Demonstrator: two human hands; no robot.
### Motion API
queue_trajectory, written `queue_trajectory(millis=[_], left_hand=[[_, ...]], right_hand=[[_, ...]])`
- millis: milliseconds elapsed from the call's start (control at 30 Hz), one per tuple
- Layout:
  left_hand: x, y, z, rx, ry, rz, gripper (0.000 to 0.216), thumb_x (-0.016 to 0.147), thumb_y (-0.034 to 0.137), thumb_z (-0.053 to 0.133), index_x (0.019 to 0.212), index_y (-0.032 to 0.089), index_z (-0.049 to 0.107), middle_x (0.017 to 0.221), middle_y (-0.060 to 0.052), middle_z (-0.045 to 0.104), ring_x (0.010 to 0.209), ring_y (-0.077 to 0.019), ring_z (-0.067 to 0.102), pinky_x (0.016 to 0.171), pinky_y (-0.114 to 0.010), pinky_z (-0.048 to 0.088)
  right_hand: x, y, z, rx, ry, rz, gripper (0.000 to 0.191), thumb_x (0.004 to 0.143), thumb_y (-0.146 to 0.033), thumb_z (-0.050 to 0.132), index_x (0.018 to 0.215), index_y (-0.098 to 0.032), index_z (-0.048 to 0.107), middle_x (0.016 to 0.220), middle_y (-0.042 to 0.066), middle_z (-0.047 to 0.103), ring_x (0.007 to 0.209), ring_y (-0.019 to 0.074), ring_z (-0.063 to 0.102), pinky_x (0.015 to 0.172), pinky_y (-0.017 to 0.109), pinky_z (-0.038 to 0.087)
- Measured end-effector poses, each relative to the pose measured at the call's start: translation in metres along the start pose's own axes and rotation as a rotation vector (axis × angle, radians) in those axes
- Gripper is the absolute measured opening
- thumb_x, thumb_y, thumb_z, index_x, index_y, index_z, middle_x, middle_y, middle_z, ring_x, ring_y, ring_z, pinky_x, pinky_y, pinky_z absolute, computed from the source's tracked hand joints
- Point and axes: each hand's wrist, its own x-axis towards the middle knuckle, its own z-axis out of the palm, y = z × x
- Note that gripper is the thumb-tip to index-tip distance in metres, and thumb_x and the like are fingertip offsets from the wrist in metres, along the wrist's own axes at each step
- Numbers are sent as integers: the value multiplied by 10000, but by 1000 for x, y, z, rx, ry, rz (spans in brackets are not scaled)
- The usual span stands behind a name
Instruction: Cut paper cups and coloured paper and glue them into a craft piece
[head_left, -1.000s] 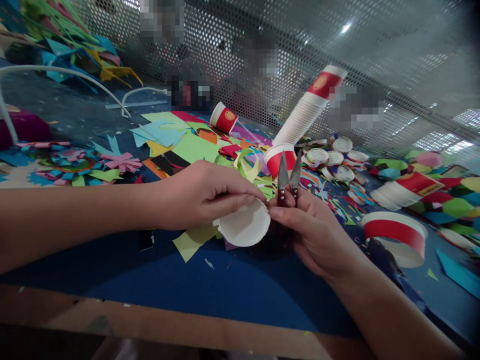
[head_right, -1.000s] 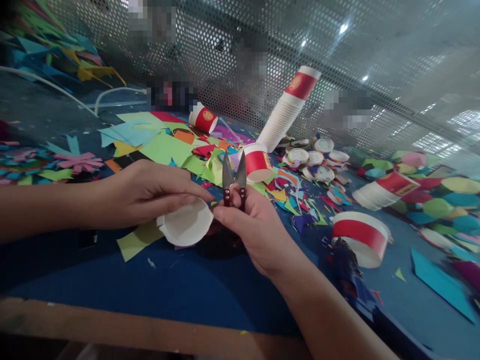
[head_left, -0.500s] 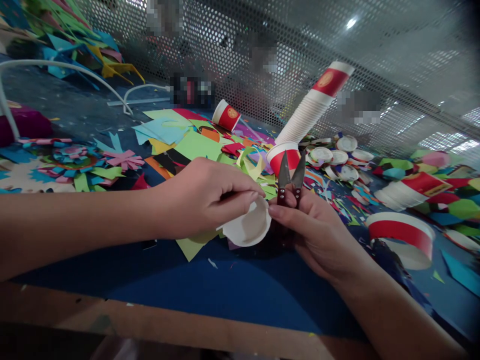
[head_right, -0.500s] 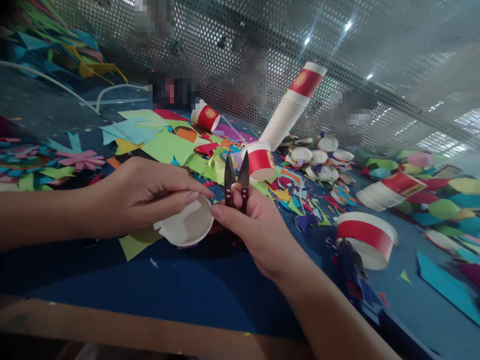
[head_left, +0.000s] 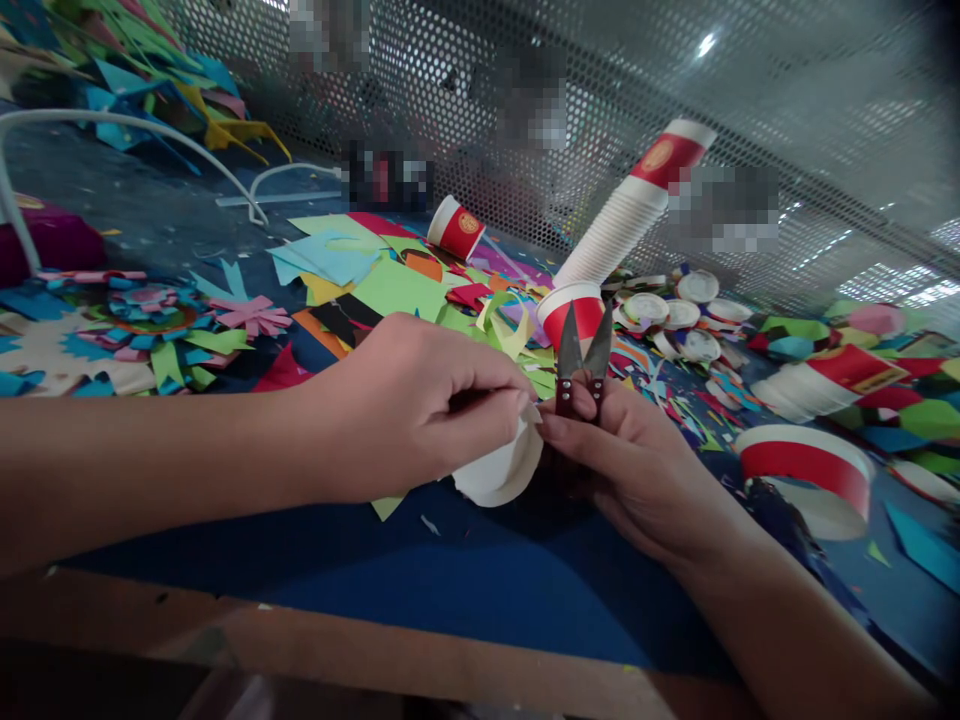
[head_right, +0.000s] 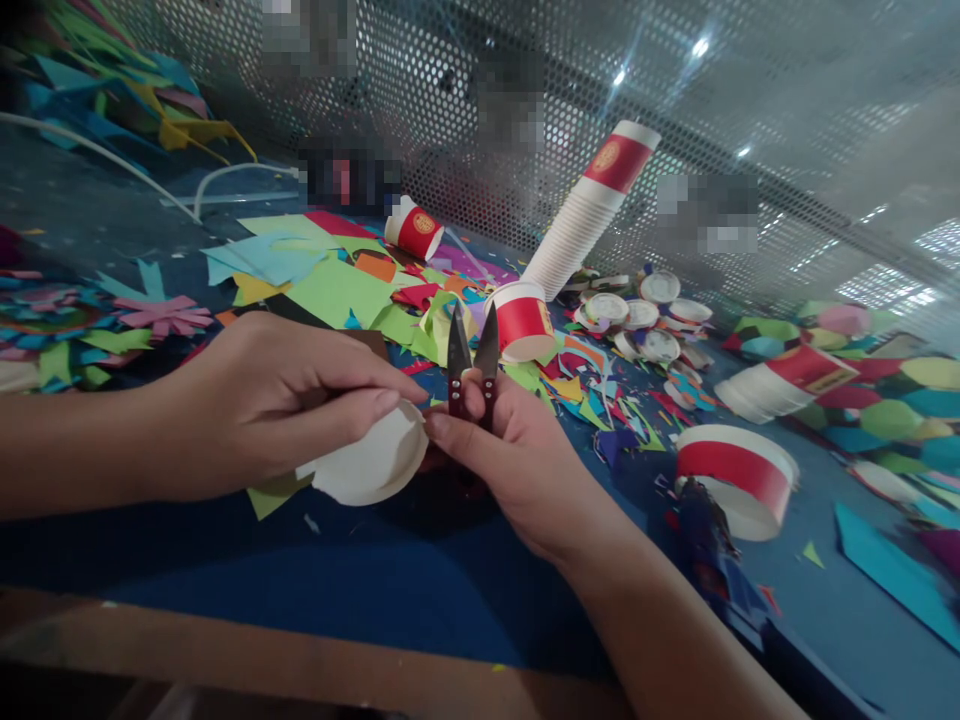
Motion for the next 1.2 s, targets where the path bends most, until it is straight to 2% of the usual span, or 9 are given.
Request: queue_trajectory(millis=[333, 500, 700, 867, 967, 1100, 1200], left_hand=[[-2, 1, 0, -28, -8, -33, 275, 891, 211, 489, 847, 171, 757, 642, 30, 667, 522, -78, 515, 491, -216, 339], [-1, 1, -2, -33, 39, -87, 286, 888, 256, 485, 811, 183, 751, 601, 32, 640, 532, -90, 496, 508, -217, 353], [2, 4, -3, -179, 47, -204, 262, 852, 280, 504, 881, 188, 748, 625, 28, 668, 545, -107, 546, 484, -211, 367], [4, 2, -2, -212, 56, -223, 253, 832, 274, 500, 850, 182, 734, 597, 27, 643, 535, -110, 551, 456, -211, 360], [4, -2, 0, -220, 49, -219, 233, 805, 256, 515, 938, 183, 691, 542, 57, 581, 462, -93, 496, 418, -208, 338], [3, -5, 1, -184, -43, -168, 251, 810, 254, 533, 1044, 194, 602, 499, 101, 500, 417, -80, 441, 400, -205, 319], [3, -3, 1, -181, -111, -177, 207, 835, 253, 543, 1028, 188, 571, 502, 106, 492, 419, -78, 436, 400, -204, 305]], right_hand=[[0, -1, 2, -6, -6, 4, 415, 655, -205, 860, 711, -221, 449, 580, -89, 489, 450, 53, 432, 386, 139, 346], [0, -2, 6, 119, 46, -2, 349, 659, -355, 875, 724, -227, 557, 653, -55, 560, 550, 94, 549, 535, 216, 511], [-1, -2, 5, 50, -20, -28, 262, 700, -390, 847, 715, -243, 631, 652, -40, 594, 581, 124, 594, 597, 257, 560], [-1, -1, 3, 19, 2, -62, 260, 721, -324, 834, 735, -257, 583, 717, -36, 650, 617, 134, 624, 599, 250, 554], [-2, 0, 3, -16, 48, -89, 338, 718, -360, 832, 721, -258, 510, 709, -29, 645, 611, 139, 598, 597, 264, 536], [-1, 2, 6, -82, 80, -133, 427, 642, -292, 880, 716, -248, 462, 770, -32, 659, 588, 114, 551, 535, 242, 490], [0, 3, 7, -77, 77, -123, 460, 582, -174, 898, 717, -242, 464, 773, -46, 662, 640, 113, 583, 585, 231, 515]])
